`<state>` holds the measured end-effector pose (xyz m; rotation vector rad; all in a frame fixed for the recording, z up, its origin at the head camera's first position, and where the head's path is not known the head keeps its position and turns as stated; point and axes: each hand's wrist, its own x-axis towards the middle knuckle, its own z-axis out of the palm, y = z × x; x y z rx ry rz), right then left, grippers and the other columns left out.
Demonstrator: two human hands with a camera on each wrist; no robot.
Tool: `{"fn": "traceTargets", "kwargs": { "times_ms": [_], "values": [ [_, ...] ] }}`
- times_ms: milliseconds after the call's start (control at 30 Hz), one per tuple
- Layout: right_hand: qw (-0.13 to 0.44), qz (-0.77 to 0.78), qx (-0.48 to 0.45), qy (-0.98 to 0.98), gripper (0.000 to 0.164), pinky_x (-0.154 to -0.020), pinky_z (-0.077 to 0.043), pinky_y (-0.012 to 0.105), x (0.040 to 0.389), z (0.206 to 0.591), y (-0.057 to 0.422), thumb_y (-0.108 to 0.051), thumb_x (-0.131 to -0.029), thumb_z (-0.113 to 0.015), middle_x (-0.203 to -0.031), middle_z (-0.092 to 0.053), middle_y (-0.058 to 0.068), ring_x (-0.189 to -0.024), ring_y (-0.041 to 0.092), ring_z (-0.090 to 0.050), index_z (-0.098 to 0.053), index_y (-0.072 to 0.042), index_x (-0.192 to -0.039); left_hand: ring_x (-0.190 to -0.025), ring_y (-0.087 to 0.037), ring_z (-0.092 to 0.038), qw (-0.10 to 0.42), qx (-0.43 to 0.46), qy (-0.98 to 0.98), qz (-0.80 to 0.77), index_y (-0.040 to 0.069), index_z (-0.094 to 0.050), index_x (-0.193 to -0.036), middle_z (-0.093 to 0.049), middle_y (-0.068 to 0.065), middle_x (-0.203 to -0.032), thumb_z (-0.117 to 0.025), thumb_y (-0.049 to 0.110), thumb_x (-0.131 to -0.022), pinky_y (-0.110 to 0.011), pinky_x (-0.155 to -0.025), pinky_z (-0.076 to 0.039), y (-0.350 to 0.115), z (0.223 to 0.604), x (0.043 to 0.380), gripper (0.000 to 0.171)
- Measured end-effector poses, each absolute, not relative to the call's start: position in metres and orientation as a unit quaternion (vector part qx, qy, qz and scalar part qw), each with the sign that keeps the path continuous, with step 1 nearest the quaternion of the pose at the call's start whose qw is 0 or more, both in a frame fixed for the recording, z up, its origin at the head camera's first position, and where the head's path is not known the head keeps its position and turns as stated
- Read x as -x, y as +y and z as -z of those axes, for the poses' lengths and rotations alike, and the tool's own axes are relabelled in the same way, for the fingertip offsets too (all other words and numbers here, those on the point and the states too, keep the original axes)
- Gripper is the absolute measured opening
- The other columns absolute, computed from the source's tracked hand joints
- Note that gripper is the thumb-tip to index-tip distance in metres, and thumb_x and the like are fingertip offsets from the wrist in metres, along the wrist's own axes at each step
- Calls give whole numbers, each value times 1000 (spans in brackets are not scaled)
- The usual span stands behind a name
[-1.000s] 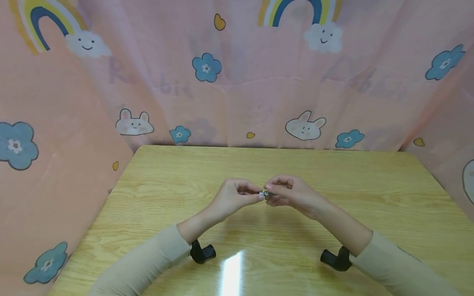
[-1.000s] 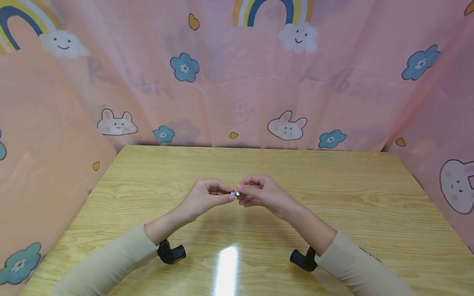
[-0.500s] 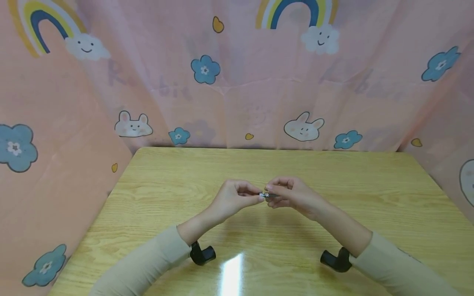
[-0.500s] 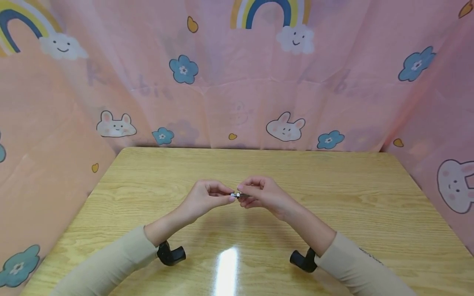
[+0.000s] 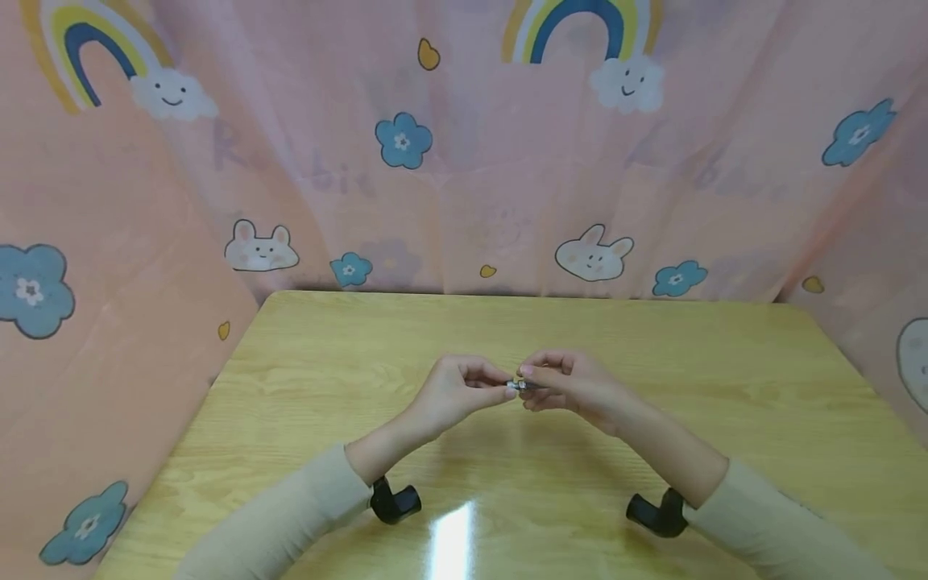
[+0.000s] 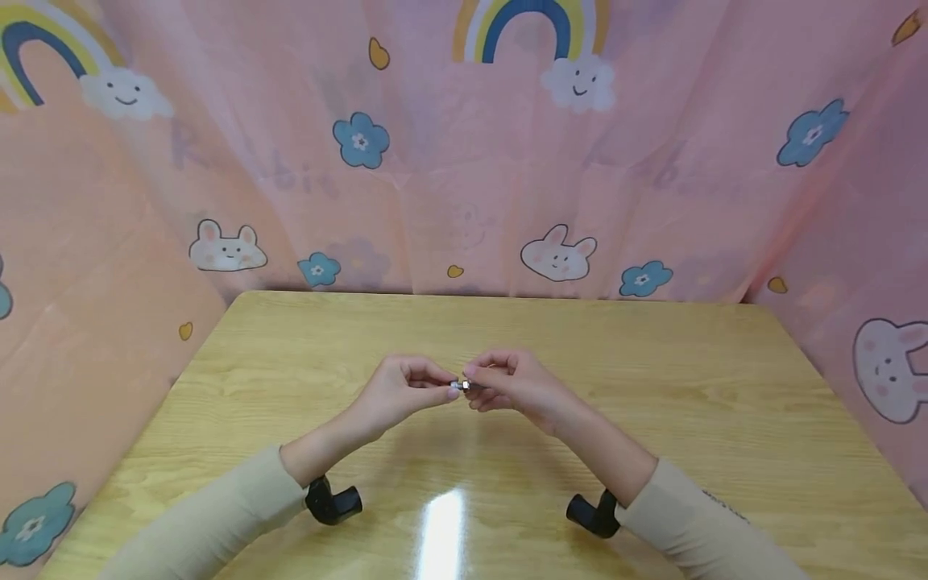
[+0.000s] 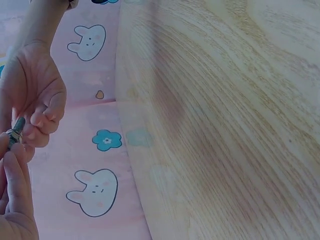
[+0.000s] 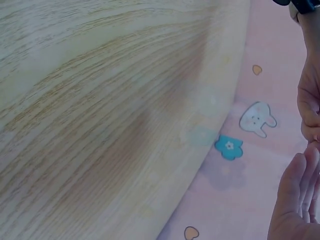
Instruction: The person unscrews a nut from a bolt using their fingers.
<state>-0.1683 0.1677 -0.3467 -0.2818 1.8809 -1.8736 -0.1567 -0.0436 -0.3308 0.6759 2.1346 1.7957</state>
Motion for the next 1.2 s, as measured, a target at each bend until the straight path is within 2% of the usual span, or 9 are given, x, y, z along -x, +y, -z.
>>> {"fn": "traceTargets", "kwargs": {
  "times_ms": [100,333,500,600,700,800,933,1067,1200],
  "values": [
    [239,681,107,683,13,-75,-54,30,167,348,168,-14,-92,-59,-82,-66,4,-74,14,-64,-60,-2,-98,-78,-11,-65,139,-232,737,-619,-6,-68,-98,-68,-12,-92,-67,3,-85,-28,-75,-54,-42,332,156,15],
    [218,670,128,698,17,-82,-51,31,169,345,172,-11,-89,-64,-92,-62,5,-85,16,-62,-59,-2,-102,-79,-12,-65,128,-237,744,-611,-4,-69,-98,-69,-11,-92,-68,5,-85,-28,-74,-54,-41,330,157,16],
    [235,671,112,694,20,-76,-54,31,170,344,169,-18,-93,-58,-84,-65,4,-76,15,-65,-58,1,-101,-78,-12,-65,128,-231,746,-612,-4,-69,-98,-69,-11,-91,-68,5,-85,-28,-74,-54,-42,328,157,16],
    [242,674,112,689,16,-75,-54,31,169,344,167,-15,-93,-59,-82,-66,3,-74,14,-65,-60,-1,-99,-78,-12,-65,131,-228,746,-612,-4,-69,-98,-69,-11,-92,-68,5,-85,-28,-74,-54,-43,327,156,16],
    [237,674,122,689,12,-80,-53,32,168,345,168,-10,-90,-62,-86,-64,3,-79,14,-64,-60,-3,-99,-80,-16,-66,135,-226,744,-614,-4,-69,-99,-69,-11,-92,-67,5,-85,-29,-75,-54,-43,328,156,17],
    [233,673,124,691,15,-84,-51,33,169,344,170,-10,-88,-64,-92,-63,4,-86,16,-63,-59,-5,-102,-84,-25,-67,137,-223,741,-618,-4,-68,-99,-69,-12,-92,-67,4,-85,-29,-75,-54,-43,328,157,16],
    [236,671,115,693,18,-81,-52,33,170,344,170,-16,-92,-60,-90,-64,5,-82,16,-64,-58,-2,-103,-87,-35,-65,136,-223,741,-618,-4,-69,-98,-69,-11,-90,-67,4,-85,-29,-74,-54,-42,329,157,16],
    [238,672,112,692,16,-77,-54,32,170,345,171,-16,-93,-59,-84,-65,3,-75,14,-64,-59,-1,-100,-85,-30,-66,137,-229,741,-616,-5,-68,-99,-69,-11,-90,-67,5,-85,-29,-74,-54,-42,329,158,16],
    [232,674,126,690,11,-82,-52,33,170,346,173,-10,-89,-63,-89,-65,3,-81,15,-63,-60,-5,-99,-85,-28,-66,140,-230,738,-618,-5,-68,-99,-69,-12,-91,-67,5,-86,-29,-75,-53,-42,328,157,17]
  ]
}}
